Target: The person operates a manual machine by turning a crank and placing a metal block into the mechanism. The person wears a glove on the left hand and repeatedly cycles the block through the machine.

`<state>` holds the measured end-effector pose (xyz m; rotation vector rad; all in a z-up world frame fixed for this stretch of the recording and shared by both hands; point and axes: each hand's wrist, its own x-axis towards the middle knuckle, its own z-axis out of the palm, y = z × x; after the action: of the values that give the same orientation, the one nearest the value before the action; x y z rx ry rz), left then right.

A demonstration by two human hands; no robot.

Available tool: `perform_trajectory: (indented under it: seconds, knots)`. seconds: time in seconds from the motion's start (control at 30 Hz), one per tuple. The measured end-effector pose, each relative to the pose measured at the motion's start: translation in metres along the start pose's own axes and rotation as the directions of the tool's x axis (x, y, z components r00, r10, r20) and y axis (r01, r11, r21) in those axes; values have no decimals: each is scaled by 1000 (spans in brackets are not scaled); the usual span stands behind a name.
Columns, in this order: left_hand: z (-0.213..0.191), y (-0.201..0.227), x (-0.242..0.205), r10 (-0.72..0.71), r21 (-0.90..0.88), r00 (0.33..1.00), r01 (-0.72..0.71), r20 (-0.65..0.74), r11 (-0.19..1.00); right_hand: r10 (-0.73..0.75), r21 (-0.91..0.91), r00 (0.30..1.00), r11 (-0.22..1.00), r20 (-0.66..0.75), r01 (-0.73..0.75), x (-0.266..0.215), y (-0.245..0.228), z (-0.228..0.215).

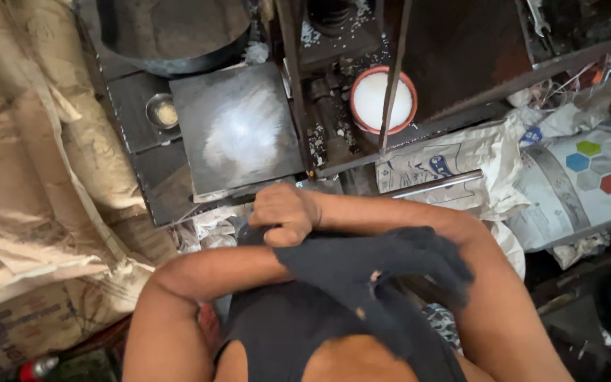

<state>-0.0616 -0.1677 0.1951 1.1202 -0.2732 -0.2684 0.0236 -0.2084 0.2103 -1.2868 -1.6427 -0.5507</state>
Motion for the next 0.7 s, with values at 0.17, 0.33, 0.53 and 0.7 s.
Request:
perform_trajectory:
  seconds: [0.17,0.33,0.53,0.7]
  knots:
    - [12,-17,-1,28,48,999,-30,33,998,-9,80,1000,997,6,8,-8,2,-11]
    - [2,-31,-5,34,67,996,-40,83,997,-45,116,999,992,20,43,-17,7,-9]
    - [5,-13,10,-8,83,987,-5,158,997,53,135,998,989,37,-57,-34,4,4]
    - [-11,-2,18,-75,65,975,63,207,996,275,-84,958,960,87,-268,-50,8,14]
